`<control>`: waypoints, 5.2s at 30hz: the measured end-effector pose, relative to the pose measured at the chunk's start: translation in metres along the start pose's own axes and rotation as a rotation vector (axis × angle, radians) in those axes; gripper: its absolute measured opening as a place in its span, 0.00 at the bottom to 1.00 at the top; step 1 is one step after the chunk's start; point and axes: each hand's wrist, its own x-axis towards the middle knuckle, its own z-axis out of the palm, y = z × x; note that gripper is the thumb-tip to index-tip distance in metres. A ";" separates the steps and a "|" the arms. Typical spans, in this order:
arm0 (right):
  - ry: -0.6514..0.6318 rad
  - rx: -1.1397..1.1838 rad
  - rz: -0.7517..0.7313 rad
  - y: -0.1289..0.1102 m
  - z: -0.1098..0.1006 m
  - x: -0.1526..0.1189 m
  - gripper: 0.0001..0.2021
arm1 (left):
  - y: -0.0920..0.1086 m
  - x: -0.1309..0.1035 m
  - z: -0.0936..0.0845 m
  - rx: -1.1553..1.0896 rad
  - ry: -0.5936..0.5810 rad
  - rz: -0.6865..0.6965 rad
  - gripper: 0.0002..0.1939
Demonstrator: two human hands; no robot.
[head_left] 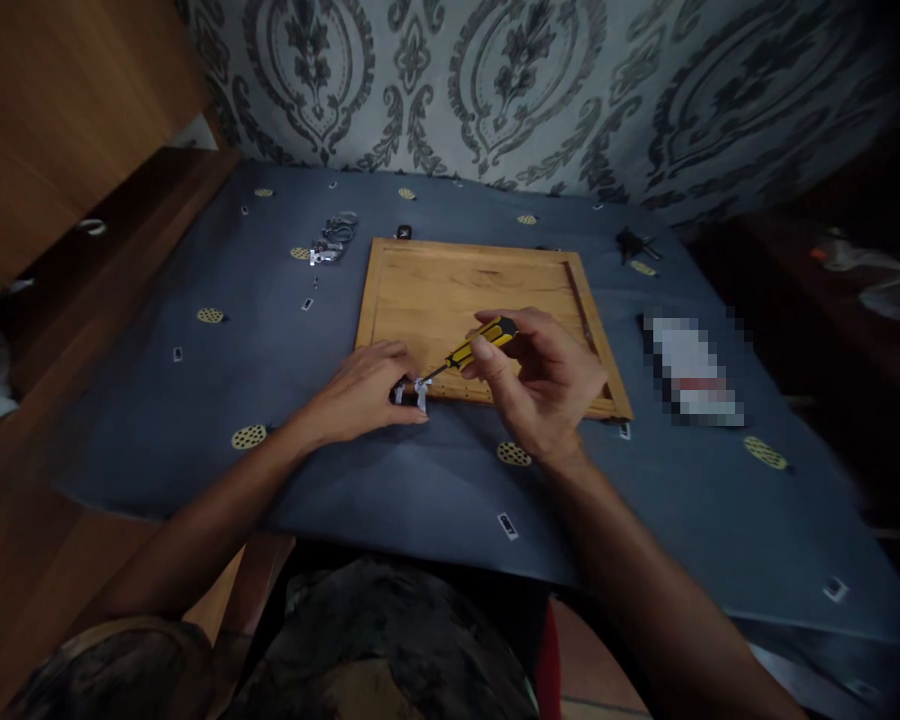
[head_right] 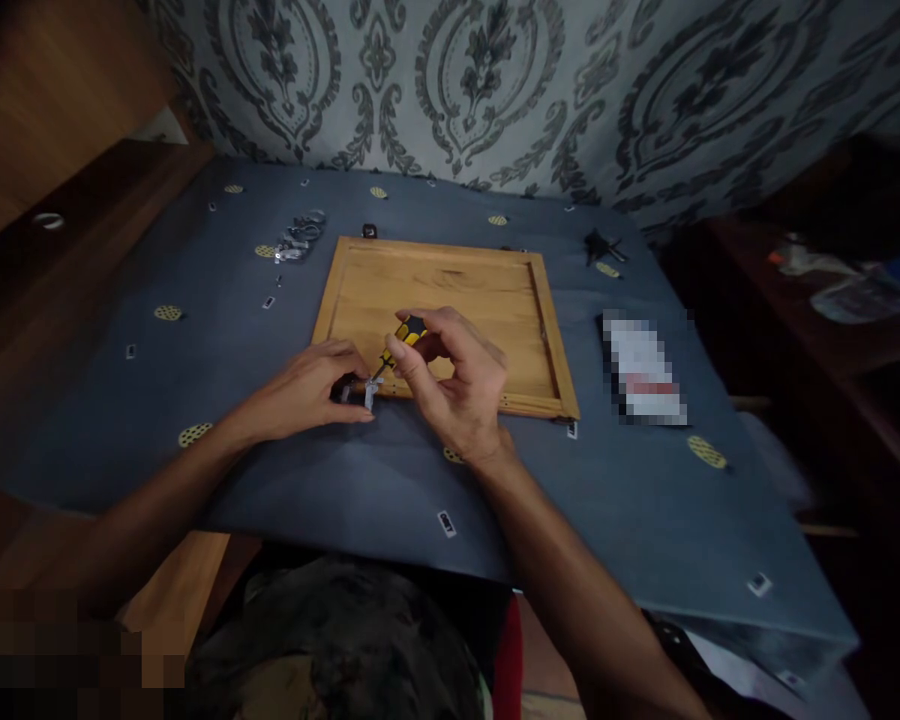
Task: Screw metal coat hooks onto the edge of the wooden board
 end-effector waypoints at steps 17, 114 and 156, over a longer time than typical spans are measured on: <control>0.075 0.000 0.021 -0.012 -0.003 0.001 0.12 | 0.000 0.000 -0.002 0.002 -0.020 0.013 0.14; 0.161 0.042 -0.085 -0.016 0.005 0.008 0.04 | 0.001 -0.001 -0.002 -0.019 -0.015 0.013 0.14; -0.165 0.148 0.188 -0.009 -0.005 0.017 0.14 | 0.000 0.000 0.000 0.013 -0.003 0.012 0.15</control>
